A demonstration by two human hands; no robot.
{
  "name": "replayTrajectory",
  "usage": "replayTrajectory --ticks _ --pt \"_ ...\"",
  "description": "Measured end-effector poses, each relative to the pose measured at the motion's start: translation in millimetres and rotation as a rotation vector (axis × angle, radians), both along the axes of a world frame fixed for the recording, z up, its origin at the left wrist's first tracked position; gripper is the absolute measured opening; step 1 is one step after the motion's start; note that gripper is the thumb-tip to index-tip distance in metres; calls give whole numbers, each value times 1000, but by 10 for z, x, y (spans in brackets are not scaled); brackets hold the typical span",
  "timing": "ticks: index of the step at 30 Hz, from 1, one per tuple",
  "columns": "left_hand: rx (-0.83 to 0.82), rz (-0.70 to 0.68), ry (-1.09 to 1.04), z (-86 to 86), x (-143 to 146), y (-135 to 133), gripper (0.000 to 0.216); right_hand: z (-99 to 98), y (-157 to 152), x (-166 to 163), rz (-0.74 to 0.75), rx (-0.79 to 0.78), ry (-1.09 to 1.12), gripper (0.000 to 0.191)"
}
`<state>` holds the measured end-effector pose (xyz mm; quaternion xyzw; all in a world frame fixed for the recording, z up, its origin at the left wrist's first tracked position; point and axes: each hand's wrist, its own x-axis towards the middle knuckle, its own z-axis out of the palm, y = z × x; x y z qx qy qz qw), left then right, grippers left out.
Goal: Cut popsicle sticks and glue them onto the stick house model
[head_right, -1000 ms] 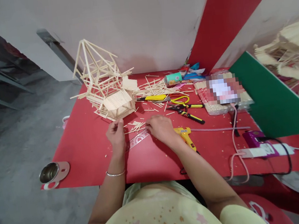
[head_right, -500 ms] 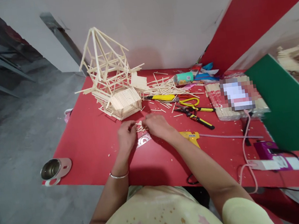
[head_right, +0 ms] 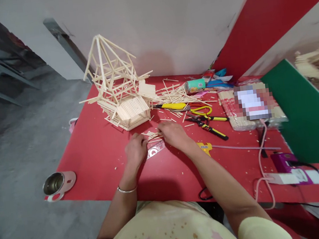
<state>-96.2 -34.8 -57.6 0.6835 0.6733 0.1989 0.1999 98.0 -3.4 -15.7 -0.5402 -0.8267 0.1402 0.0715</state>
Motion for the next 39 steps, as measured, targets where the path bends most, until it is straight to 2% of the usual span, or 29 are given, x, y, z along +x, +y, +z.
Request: replayTrajectory --ticks 3,5,9,11,12,14,16,19,23,25,30,35,39 --pt "81 20 -179 -16 -4 18 15 54 -64 97 -32 -20 245 18" --pt "118 29 -417 -39 32 25 15 83 -142 110 -70 -24 433 19" --pt "-53 6 -959 -78 154 12 21 114 -310 41 -233 -4 666 23" --pt "-76 41 -1041 -75 165 10 26 124 -373 4 -295 27 659 23" --pt "-35 79 -1002 -67 146 15 25 128 -397 -9 -304 44 623 23" --pt "116 152 -784 -41 67 33 19 128 -436 -22 -290 57 502 21" --pt "177 119 -517 -10 -31 49 14 116 -461 -24 -269 29 345 20" --pt "122 -10 -265 37 -125 41 13 81 -472 -25 -249 -53 146 20" --pt "33 -18 -55 102 -117 6 17 39 -447 -48 -186 -170 70 20" --pt "-10 -9 6 128 -100 1 16 27 -424 -70 -172 -180 45 22" --pt "-74 24 96 136 -112 21 19 10 -295 -132 -202 -58 -79 26" --pt "-32 85 99 81 -159 28 22 11 -80 -213 -198 -38 -108 23" --pt "21 109 61 33 -169 36 22 18 40 -338 -129 -31 -87 21"
